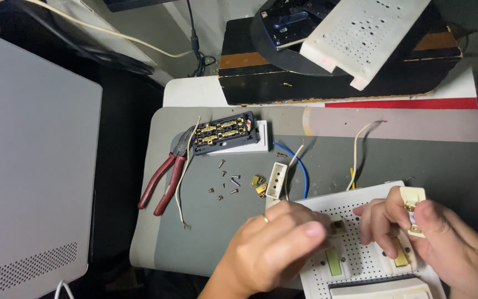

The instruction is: The person is repairing or assembling an electrical switch mechanism by using a screwdriver to secure internal components.

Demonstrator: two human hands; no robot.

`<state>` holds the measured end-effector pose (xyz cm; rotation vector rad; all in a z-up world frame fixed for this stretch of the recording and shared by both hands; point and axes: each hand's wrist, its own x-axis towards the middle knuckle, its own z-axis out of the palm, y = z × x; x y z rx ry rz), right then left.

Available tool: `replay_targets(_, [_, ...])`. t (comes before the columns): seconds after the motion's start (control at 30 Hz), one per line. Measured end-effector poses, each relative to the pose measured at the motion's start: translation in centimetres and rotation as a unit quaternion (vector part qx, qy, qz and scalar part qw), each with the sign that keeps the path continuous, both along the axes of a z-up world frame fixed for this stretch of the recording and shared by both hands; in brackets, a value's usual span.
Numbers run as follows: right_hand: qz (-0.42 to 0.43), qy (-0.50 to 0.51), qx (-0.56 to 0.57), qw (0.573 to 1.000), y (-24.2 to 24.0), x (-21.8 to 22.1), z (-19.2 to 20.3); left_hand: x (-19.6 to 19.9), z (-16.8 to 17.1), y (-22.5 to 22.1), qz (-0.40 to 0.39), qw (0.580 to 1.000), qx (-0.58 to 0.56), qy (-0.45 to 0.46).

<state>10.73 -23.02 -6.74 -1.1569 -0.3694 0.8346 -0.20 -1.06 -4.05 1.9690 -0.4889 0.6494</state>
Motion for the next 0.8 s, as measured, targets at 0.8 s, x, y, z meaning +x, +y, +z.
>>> replay_targets(0.8, [-0.035,0.04,0.002,0.999,-0.1,-0.7,0.5,-0.6,4.9,-0.1,-0.007,0.984,0.088,0.157])
